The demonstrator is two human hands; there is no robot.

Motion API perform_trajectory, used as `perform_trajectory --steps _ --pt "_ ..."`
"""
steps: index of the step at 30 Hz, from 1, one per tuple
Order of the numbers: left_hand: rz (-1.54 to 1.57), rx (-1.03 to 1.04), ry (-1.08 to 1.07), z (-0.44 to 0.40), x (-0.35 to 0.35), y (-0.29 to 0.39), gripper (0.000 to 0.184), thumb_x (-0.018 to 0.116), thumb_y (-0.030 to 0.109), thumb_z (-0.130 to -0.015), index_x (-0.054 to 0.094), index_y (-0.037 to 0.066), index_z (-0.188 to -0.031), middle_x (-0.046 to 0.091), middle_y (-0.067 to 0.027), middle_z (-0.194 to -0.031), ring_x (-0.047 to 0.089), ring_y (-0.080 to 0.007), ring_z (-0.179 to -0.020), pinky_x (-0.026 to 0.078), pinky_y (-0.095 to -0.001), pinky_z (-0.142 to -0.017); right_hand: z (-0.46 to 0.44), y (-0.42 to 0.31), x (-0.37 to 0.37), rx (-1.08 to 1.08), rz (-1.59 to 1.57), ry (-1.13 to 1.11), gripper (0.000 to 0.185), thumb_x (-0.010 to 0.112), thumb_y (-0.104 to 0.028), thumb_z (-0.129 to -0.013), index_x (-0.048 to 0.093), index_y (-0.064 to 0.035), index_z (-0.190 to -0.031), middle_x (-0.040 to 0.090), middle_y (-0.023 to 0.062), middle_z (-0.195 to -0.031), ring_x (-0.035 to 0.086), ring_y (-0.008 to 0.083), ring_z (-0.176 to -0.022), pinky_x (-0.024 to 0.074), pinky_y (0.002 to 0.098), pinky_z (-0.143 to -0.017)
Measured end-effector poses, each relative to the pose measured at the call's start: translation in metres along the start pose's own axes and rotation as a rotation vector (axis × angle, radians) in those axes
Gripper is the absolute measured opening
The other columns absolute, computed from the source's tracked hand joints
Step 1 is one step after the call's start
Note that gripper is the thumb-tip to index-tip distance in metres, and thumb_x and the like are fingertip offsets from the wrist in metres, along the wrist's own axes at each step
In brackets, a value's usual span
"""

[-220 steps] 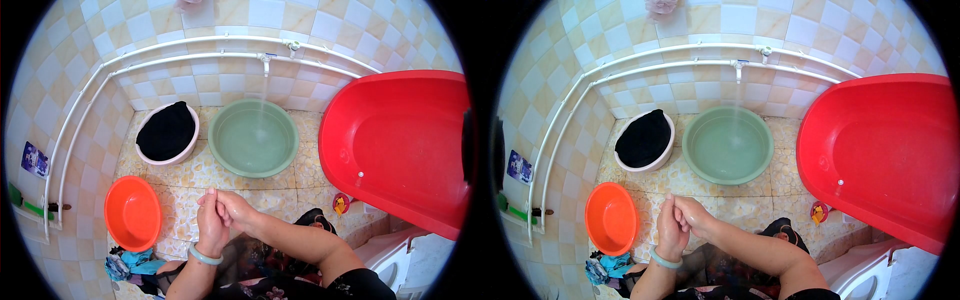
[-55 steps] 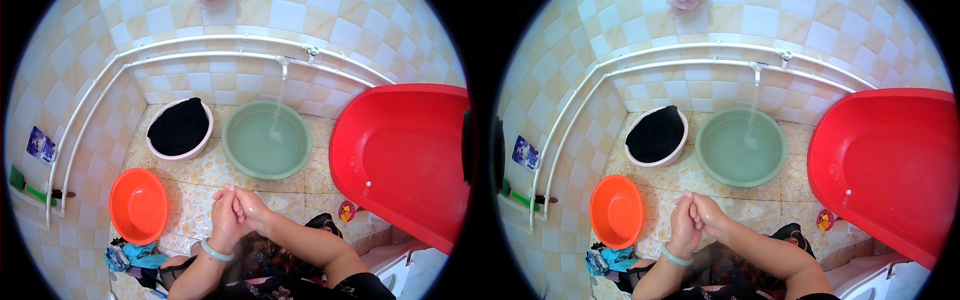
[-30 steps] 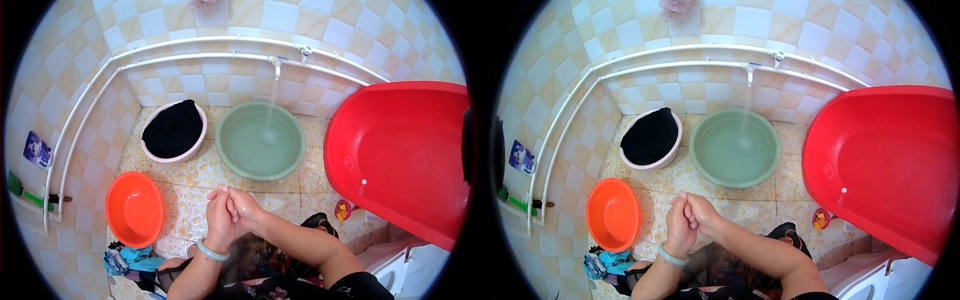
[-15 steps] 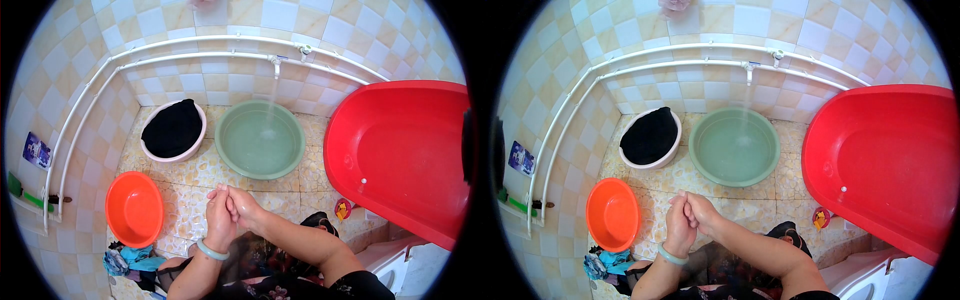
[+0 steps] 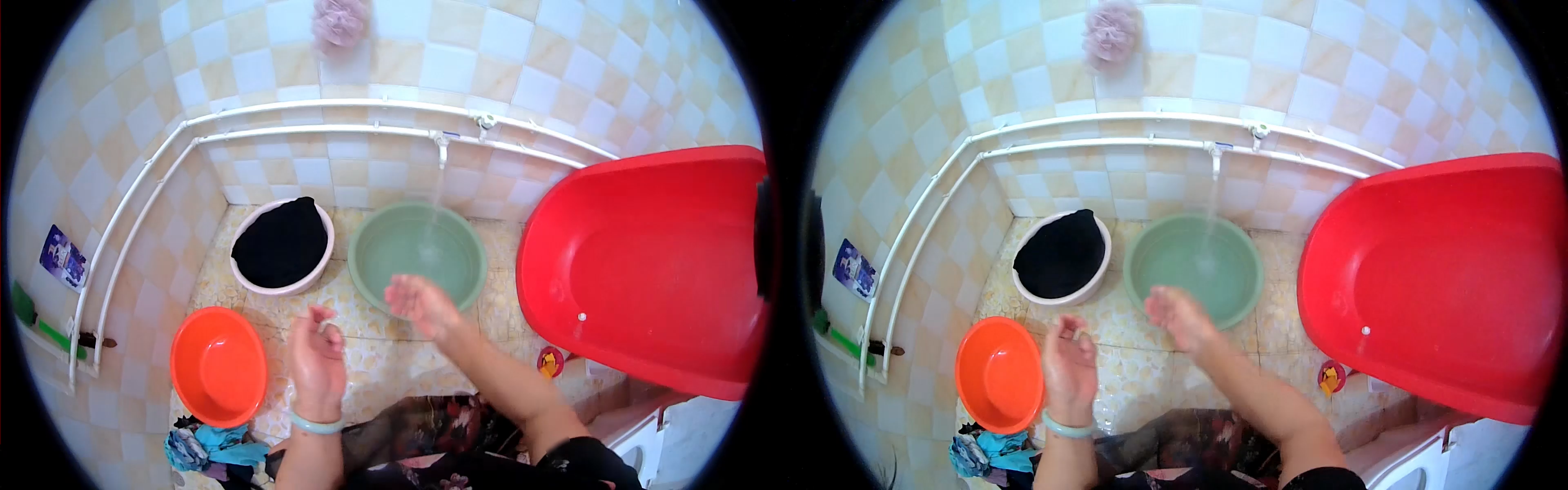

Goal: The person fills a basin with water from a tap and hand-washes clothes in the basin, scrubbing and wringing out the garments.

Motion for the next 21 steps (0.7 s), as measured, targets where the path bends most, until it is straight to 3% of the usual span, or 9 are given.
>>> perform_trajectory --steps 2,3,7,11,13,16,18,21 --pt "0.036 0.02 0.026 -0.003 -0.009 0.019 0.016 0.05 0.023 -0.096 0.055 0.008 -0.098 0.056 -0.0038 -0.095 0.048 -0.0099 -0.063 0.038 -0.0222 -0.053 -0.023 -0.044 -0.015 -0.123 0.051 -0.007 0.027 0.054 -0.023 -0.091 0.055 -0.0042 -0.11 0.063 0.01 -0.097 0.061 0.0208 -0.088 0.0507 0.0362 -0.078" --pt "0.036 0.045 0.017 -0.001 -0.008 0.03 0.017 0.05 0.022 -0.095 0.056 0.008 -0.1 0.057 -0.0036 -0.097 0.046 -0.01 -0.063 0.038 -0.0216 -0.054 -0.025 -0.071 -0.025 -0.188 0.18 0.098 0.027 0.055 -0.027 -0.091 0.056 -0.0067 -0.109 0.062 0.0085 -0.091 0.059 0.0187 -0.082 0.0501 0.0345 -0.069" --pt "0.071 0.062 -0.052 0.023 0.004 0.082 0.018 0.049 0.02 -0.095 0.054 0.005 -0.103 0.056 -0.0044 -0.096 0.045 -0.0085 -0.063 0.039 -0.0207 -0.054 -0.061 -0.157 -0.077 -0.35 0.343 0.222 0.021 0.056 -0.025 -0.089 0.056 -0.0081 -0.102 0.061 0.0052 -0.087 0.058 0.016 -0.079 0.0487 0.0314 -0.069" --pt "-0.325 0.217 -0.103 0.035 -0.023 0.141 0.02 0.047 0.025 -0.097 0.053 0.006 -0.094 0.052 -0.0039 -0.09 0.043 -0.0077 -0.058 0.037 -0.0211 -0.052 -0.077 -0.19 -0.145 -0.328 0.403 0.36 0.018 0.056 -0.023 -0.088 0.058 -0.0093 -0.099 0.061 0.0036 -0.086 0.058 0.015 -0.078 0.0483 0.0307 -0.068" --pt "-0.761 0.262 -0.044 0.027 -0.054 0.148 0.023 0.05 0.027 -0.095 0.053 0.005 -0.088 0.056 -0.0053 -0.082 0.047 -0.0089 -0.059 0.038 -0.0212 -0.053 -0.084 -0.191 -0.175 -0.291 0.419 0.376 0.018 0.056 -0.024 -0.089 0.058 -0.0091 -0.098 0.06 0.0046 -0.088 0.057 0.0158 -0.083 0.0483 0.0311 -0.072" --pt "-1.054 0.024 0.167 0.011 -0.145 0.113 0.022 0.054 0.025 -0.093 0.055 0.006 -0.083 0.058 -0.0032 -0.074 0.05 -0.0085 -0.06 0.041 -0.023 -0.054 -0.098 -0.189 -0.218 -0.246 0.455 0.417 0.017 0.055 -0.025 -0.089 0.059 -0.0093 -0.096 0.06 0.0048 -0.088 0.058 0.0159 -0.082 0.0487 0.0309 -0.072" --pt "-1.029 -0.265 0.208 0.009 -0.22 0.071 0.02 0.056 0.023 -0.091 0.059 0.004 -0.085 0.061 -0.0057 -0.074 0.055 -0.0109 -0.058 0.043 -0.024 -0.053 -0.11 -0.185 -0.24 -0.208 0.517 0.423 0.017 0.055 -0.025 -0.089 0.059 -0.0096 -0.096 0.06 0.0044 -0.086 0.058 0.0156 -0.079 0.049 0.0305 -0.07" --pt "-0.964 -0.515 0.258 0.01 -0.297 0.013 0.016 0.054 0.02 -0.09 0.059 0.004 -0.088 0.065 -0.0097 -0.082 0.061 -0.0162 -0.063 0.046 -0.0262 -0.056 -0.131 -0.193 -0.252 -0.199 0.634 0.425 0.016 0.055 -0.024 -0.089 0.059 -0.0093 -0.093 0.06 0.0035 -0.081 0.058 0.0148 -0.072 0.0488 0.0299 -0.064"
Point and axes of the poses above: each hand's wrist, its own z-axis away from the middle knuckle, its own x-axis out of the palm, y = z × x, the point moved 9 cm from there along -z, towards the middle knuckle
